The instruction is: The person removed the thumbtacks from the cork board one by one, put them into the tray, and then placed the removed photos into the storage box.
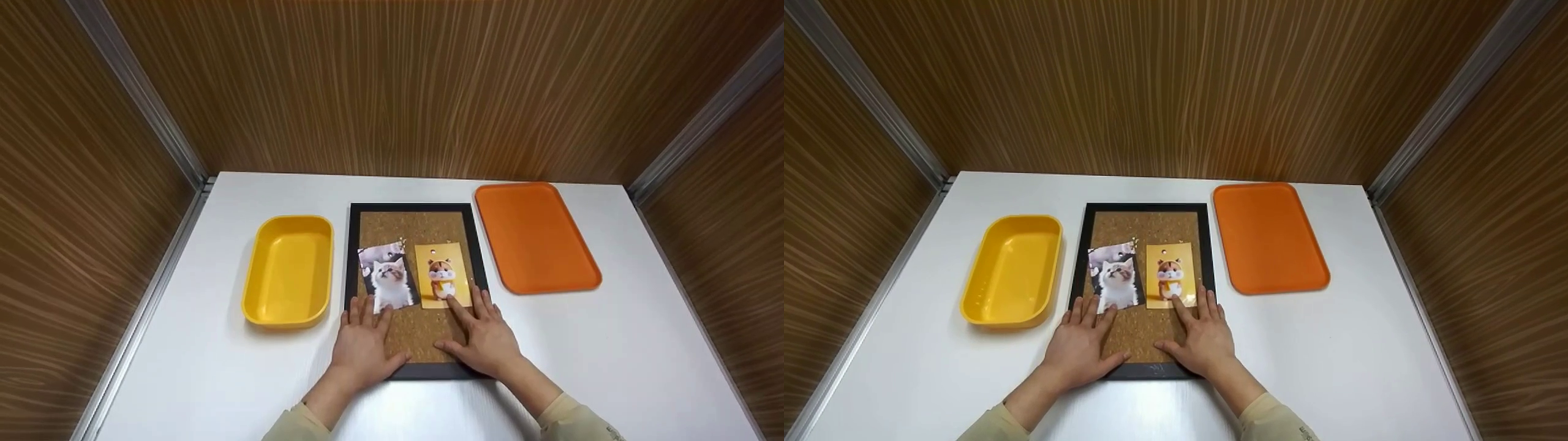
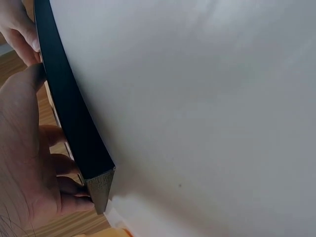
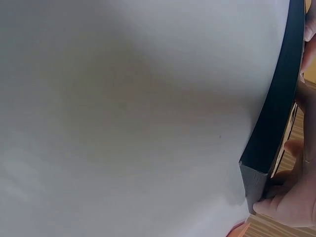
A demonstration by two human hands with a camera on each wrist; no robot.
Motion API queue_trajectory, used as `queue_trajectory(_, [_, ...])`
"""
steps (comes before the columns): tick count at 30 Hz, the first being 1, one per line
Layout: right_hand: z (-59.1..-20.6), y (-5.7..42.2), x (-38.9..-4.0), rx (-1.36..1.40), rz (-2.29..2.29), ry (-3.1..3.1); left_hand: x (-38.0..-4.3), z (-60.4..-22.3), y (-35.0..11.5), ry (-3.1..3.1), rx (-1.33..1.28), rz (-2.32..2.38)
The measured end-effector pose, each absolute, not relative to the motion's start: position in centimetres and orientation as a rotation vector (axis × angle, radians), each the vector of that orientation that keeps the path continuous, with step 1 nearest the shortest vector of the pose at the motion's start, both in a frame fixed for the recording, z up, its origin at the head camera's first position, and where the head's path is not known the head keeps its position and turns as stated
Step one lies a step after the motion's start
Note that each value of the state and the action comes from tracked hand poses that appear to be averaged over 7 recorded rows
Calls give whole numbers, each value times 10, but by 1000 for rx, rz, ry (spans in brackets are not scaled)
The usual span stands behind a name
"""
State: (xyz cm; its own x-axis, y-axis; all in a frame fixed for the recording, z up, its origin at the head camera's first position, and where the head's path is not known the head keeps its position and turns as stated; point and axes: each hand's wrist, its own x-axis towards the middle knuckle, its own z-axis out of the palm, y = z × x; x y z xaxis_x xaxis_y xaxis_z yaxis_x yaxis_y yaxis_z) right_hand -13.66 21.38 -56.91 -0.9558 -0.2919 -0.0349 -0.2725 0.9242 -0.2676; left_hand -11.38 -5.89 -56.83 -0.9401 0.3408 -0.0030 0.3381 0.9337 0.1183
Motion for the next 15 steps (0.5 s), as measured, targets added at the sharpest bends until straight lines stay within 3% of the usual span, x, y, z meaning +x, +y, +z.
queue_trajectory(15, [-548,216,-136,-439,-398,2963,-111,-548,-57,3028,529,184])
